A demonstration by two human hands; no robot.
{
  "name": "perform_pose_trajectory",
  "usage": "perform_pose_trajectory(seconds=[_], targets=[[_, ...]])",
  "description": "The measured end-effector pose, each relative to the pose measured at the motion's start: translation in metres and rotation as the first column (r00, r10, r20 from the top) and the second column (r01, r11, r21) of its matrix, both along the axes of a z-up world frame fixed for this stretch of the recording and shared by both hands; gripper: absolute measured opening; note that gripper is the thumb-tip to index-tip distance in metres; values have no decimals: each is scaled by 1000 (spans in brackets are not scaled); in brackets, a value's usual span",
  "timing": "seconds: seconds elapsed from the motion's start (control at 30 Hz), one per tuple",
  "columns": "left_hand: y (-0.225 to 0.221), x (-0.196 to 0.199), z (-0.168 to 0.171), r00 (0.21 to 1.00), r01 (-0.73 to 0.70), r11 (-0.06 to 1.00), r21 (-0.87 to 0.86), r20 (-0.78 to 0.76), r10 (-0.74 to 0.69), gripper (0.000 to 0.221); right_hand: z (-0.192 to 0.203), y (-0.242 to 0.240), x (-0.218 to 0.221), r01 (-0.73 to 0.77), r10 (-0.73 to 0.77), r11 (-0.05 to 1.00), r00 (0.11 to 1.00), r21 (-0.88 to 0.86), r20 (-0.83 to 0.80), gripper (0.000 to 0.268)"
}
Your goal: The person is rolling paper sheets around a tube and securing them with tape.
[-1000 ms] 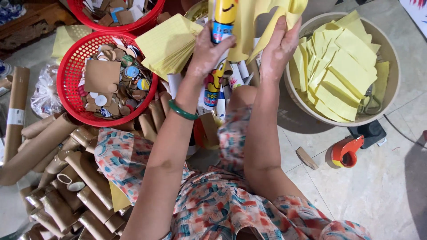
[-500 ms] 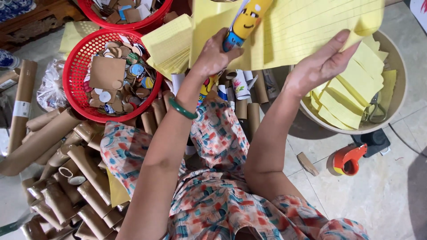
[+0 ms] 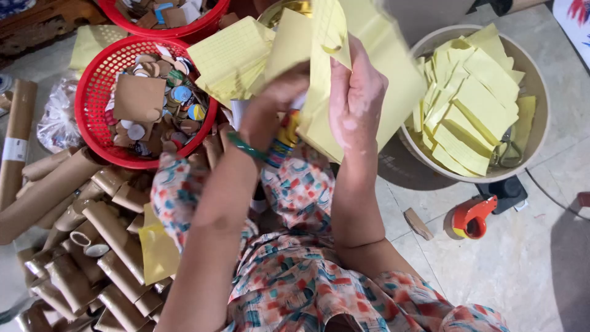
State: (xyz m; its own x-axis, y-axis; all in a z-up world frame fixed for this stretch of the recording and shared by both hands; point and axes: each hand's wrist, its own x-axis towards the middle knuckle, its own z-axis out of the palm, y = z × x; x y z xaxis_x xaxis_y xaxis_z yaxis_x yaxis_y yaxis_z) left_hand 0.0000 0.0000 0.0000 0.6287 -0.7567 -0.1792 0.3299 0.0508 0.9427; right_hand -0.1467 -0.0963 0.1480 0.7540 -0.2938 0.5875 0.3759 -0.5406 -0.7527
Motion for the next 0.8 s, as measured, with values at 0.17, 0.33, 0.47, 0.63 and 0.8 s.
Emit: perform_pose_trajectory(seconds=[0.17, 0.33, 0.47, 0.63, 0.8], targets=[[115, 5, 71, 981, -188, 970, 157, -17, 193, 63, -22, 3, 0, -116, 113, 980, 993, -160, -30, 24], [183, 16, 95, 895, -340, 906, 251, 382, 230, 59, -34, 48, -27, -521, 423, 810, 837, -269, -347, 28], [191, -15, 146, 652, -598, 578, 556, 757, -54, 68, -89, 121, -50, -726, 582, 640, 672, -252, -459, 15], [173, -32, 75, 730, -347, 650, 676, 630, -266, 94, -121, 164, -68, -758, 584, 555, 648, -341, -489, 19], [157, -50, -25, 745, -190, 598, 779, 511, -429, 91, -112, 146, -51, -825, 621, 460, 563, -328, -545, 35]])
